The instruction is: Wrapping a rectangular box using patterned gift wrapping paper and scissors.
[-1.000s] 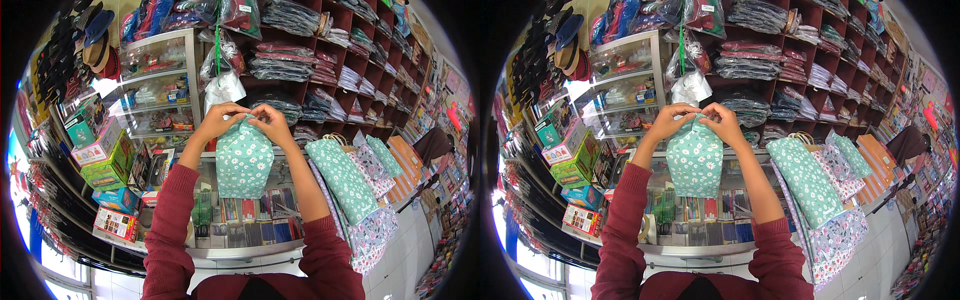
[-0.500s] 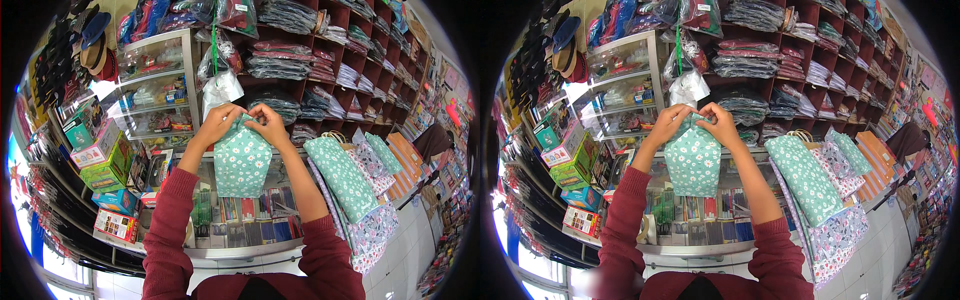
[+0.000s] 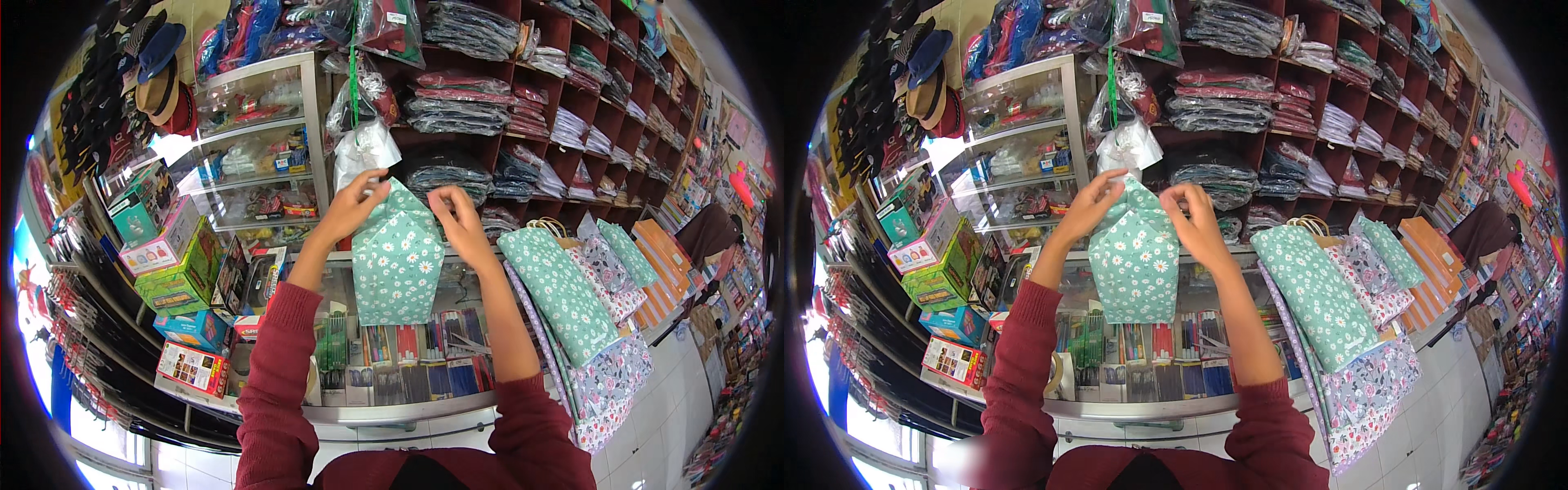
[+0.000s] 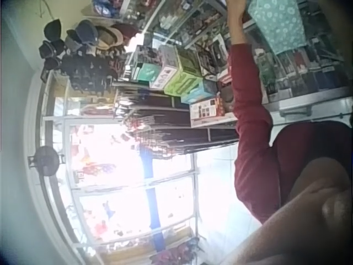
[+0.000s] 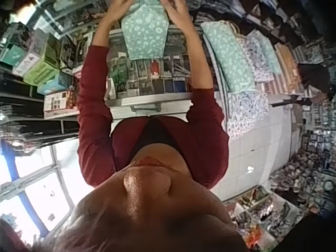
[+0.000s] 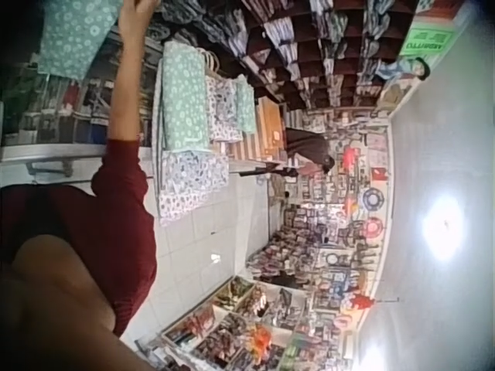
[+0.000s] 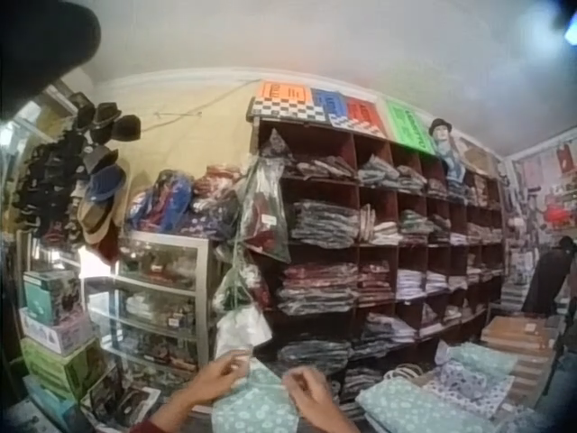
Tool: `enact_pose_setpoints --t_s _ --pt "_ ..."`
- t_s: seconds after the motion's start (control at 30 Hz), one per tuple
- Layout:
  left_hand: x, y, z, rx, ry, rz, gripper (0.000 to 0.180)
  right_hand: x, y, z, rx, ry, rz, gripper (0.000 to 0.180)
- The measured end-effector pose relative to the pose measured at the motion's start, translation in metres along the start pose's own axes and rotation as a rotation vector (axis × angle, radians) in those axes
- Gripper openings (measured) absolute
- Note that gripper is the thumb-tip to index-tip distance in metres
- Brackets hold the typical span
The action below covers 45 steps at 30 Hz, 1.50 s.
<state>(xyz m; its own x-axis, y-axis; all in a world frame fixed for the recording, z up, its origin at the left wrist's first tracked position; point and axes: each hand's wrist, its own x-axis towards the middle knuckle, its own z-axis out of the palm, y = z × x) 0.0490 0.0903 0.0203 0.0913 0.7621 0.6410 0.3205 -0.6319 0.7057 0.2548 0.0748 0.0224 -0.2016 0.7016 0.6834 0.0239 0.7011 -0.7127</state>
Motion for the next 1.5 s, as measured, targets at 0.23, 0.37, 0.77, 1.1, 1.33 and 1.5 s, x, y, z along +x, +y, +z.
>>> enact_pose_setpoints --t_s 0.23,0.37,0.77,1.1,1.33,1.5 --pt "-0.021 -0.004 -0.024 0.273 -0.113 -0.222 0.028 -0.039 -0.067 0.001 -0.643 -0.383 0.070 0.041" --pt "-0.038 0.028 -0.021 0.198 -0.069 -0.318 0.038 -0.032 -0.037 -0.002 -0.676 -0.277 0.096 0.053" --pt "-0.059 0.018 -0.041 0.352 -0.088 0.223 0.059 -0.001 0.026 -0.009 -0.212 -0.418 -0.046 0.028" --pt "-0.049 0.014 -0.024 0.205 -0.331 0.279 0.050 -0.006 0.003 -0.020 -0.461 -0.549 -0.141 0.029" --pt "-0.050 0.018 -0.020 0.382 -0.226 0.441 0.049 -0.019 0.000 -0.017 -0.361 -0.591 -0.123 0.044" --pt "-0.056 0.011 -0.016 0.203 -0.238 0.302 0.039 -0.021 -0.019 -0.008 -0.601 -0.580 -0.056 0.051"
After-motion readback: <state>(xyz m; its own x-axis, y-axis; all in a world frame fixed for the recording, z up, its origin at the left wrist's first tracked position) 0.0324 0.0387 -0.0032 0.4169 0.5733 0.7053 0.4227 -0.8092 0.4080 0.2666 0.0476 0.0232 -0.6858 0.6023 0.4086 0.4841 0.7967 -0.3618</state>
